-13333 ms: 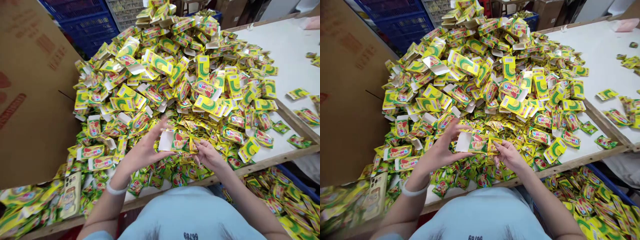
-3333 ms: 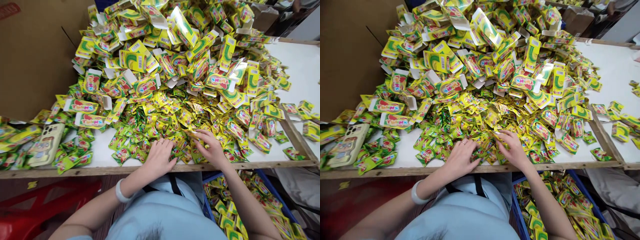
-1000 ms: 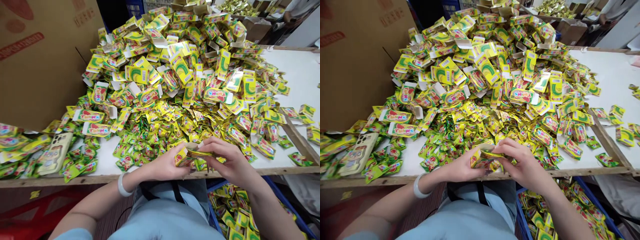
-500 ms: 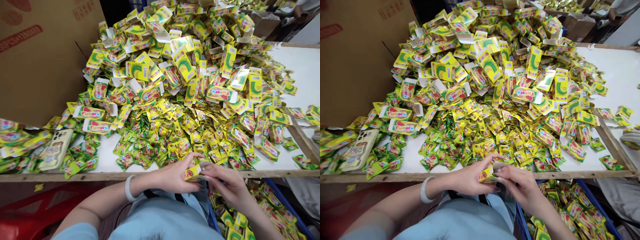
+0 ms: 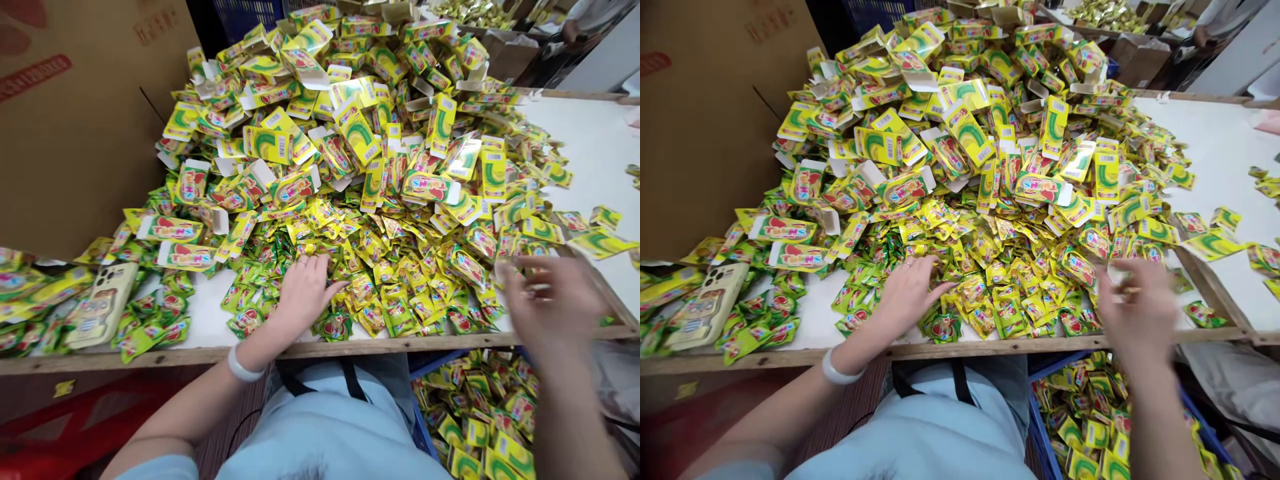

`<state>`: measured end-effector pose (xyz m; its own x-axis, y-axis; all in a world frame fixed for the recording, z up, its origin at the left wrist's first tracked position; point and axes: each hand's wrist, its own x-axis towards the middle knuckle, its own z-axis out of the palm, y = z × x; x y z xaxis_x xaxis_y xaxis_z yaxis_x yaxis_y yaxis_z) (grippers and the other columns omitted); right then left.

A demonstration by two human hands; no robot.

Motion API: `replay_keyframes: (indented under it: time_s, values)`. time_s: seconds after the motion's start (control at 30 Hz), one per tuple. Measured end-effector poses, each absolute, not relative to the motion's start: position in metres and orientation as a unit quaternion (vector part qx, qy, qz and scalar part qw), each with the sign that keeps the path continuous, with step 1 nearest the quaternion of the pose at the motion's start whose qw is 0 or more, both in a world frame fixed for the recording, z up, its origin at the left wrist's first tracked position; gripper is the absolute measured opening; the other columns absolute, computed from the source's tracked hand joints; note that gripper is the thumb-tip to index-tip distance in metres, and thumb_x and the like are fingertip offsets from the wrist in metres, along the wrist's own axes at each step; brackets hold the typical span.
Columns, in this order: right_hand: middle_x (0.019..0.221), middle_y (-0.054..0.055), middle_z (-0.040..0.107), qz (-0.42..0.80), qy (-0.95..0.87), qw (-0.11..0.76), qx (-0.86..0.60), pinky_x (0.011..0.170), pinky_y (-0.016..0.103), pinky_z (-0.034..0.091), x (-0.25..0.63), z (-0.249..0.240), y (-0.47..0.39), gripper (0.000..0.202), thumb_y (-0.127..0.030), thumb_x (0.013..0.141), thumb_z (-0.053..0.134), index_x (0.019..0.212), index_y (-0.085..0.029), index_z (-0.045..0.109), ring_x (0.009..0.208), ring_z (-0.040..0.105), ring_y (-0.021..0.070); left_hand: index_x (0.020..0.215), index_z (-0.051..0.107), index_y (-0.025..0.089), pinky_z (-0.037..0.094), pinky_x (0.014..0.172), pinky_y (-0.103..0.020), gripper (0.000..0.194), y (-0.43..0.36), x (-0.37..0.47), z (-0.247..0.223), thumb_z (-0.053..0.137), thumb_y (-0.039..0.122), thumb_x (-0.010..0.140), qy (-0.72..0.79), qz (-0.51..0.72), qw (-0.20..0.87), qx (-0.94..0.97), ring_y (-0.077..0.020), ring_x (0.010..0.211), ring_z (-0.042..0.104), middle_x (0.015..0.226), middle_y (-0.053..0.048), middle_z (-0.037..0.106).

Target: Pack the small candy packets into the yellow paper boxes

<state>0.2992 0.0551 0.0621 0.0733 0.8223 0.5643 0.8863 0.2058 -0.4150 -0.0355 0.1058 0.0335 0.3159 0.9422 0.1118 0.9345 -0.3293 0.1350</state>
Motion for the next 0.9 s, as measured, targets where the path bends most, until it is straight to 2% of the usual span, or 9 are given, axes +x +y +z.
replay_keyframes:
  time_s: [0.03, 0.17, 0.27, 0.43, 0.53, 0.6, 0.67, 0.77, 0.9]
  values:
    - [0.076, 0.006, 0.064, -0.072, -0.693, 0.355, -0.623, 0.058, 0.031, 0.042, 0.269, 0.051, 0.061, 0.023, -0.042, 0.092, 0.062, 0.086, -0.020, 0.063, 0.061, 0.056, 0.0188, 0.114, 0.057, 0.011, 0.049, 0.083, -0.041, 0.037, 0.105, -0.034, 0.032, 0.063, 0.039, 0.090, 0.585, 0.071, 0.022, 0.807, -0.0319, 0.098, 0.061, 0.100, -0.016, 0.067]
    - [0.087, 0.013, 0.066, -0.015, -0.763, 0.116, -0.636, 0.064, 0.035, 0.046, 0.166, 0.006, 0.075, 0.038, -0.053, 0.086, 0.067, 0.089, -0.016, 0.062, 0.086, 0.062, 0.0297, 0.111, 0.057, 0.013, 0.048, 0.081, -0.037, 0.029, 0.102, -0.035, 0.028, 0.065, 0.028, 0.088, 0.589, 0.105, 0.115, 0.793, -0.0263, 0.090, 0.061, 0.090, -0.009, 0.064]
    - [0.097, 0.015, 0.064, 0.016, -0.748, 0.070, -0.660, 0.065, 0.035, 0.048, 0.146, -0.008, 0.074, 0.034, -0.048, 0.084, 0.070, 0.092, -0.016, 0.061, 0.095, 0.060, 0.0318, 0.103, 0.061, 0.016, 0.049, 0.082, -0.036, 0.020, 0.105, -0.050, 0.028, 0.063, 0.028, 0.087, 0.543, 0.193, 0.238, 0.782, -0.0231, 0.090, 0.060, 0.094, -0.006, 0.061]
    - [0.096, 0.012, 0.063, 0.071, -0.748, 0.094, -0.653, 0.071, 0.037, 0.050, 0.155, -0.006, 0.068, 0.024, -0.037, 0.086, 0.069, 0.093, -0.017, 0.058, 0.094, 0.059, 0.0310, 0.102, 0.058, 0.019, 0.049, 0.074, -0.028, 0.023, 0.111, -0.063, 0.027, 0.065, 0.032, 0.085, 0.497, 0.342, 0.405, 0.687, -0.0182, 0.091, 0.061, 0.107, -0.005, 0.062]
    - [0.095, 0.010, 0.066, 0.142, -0.746, 0.146, -0.634, 0.072, 0.036, 0.050, 0.153, -0.008, 0.068, 0.015, -0.027, 0.087, 0.063, 0.098, -0.018, 0.057, 0.090, 0.063, 0.0280, 0.104, 0.056, 0.019, 0.049, 0.073, -0.026, 0.030, 0.114, -0.059, 0.025, 0.071, 0.033, 0.082, 0.507, 0.363, 0.445, 0.643, -0.0174, 0.088, 0.064, 0.100, -0.003, 0.066]
    - [0.095, 0.009, 0.068, 0.195, -0.725, 0.206, -0.628, 0.072, 0.036, 0.051, 0.156, -0.009, 0.071, 0.018, -0.023, 0.089, 0.057, 0.107, -0.018, 0.057, 0.085, 0.065, 0.0259, 0.104, 0.058, 0.019, 0.049, 0.072, -0.026, 0.033, 0.114, -0.058, 0.024, 0.073, 0.033, 0.079, 0.515, 0.360, 0.458, 0.629, -0.0178, 0.086, 0.066, 0.093, -0.002, 0.068]
    - [0.091, 0.008, 0.071, 0.257, -0.686, 0.277, -0.622, 0.069, 0.035, 0.051, 0.166, -0.007, 0.074, 0.021, -0.027, 0.090, 0.056, 0.109, -0.018, 0.058, 0.077, 0.066, 0.0238, 0.110, 0.059, 0.019, 0.049, 0.071, -0.026, 0.039, 0.114, -0.059, 0.021, 0.074, 0.036, 0.079, 0.510, 0.356, 0.491, 0.610, -0.0180, 0.085, 0.066, 0.092, -0.003, 0.069]
    - [0.077, 0.004, 0.069, 0.398, -0.617, 0.362, -0.574, 0.056, 0.029, 0.049, 0.182, 0.004, 0.077, 0.022, -0.040, 0.091, 0.058, 0.093, -0.020, 0.063, 0.065, 0.064, 0.0195, 0.127, 0.056, 0.018, 0.051, 0.071, -0.027, 0.052, 0.113, -0.061, 0.018, 0.068, 0.044, 0.083, 0.476, 0.345, 0.573, 0.571, -0.0184, 0.086, 0.066, 0.097, -0.006, 0.070]
    - [0.067, 0.000, 0.063, 0.564, -0.582, 0.356, -0.464, 0.050, 0.025, 0.048, 0.179, 0.022, 0.073, 0.034, -0.052, 0.093, 0.054, 0.086, -0.020, 0.064, 0.054, 0.059, 0.0146, 0.130, 0.059, 0.020, 0.052, 0.067, -0.028, 0.053, 0.107, -0.057, 0.020, 0.056, 0.054, 0.090, 0.481, 0.327, 0.605, 0.544, -0.0186, 0.081, 0.064, 0.094, -0.006, 0.069]
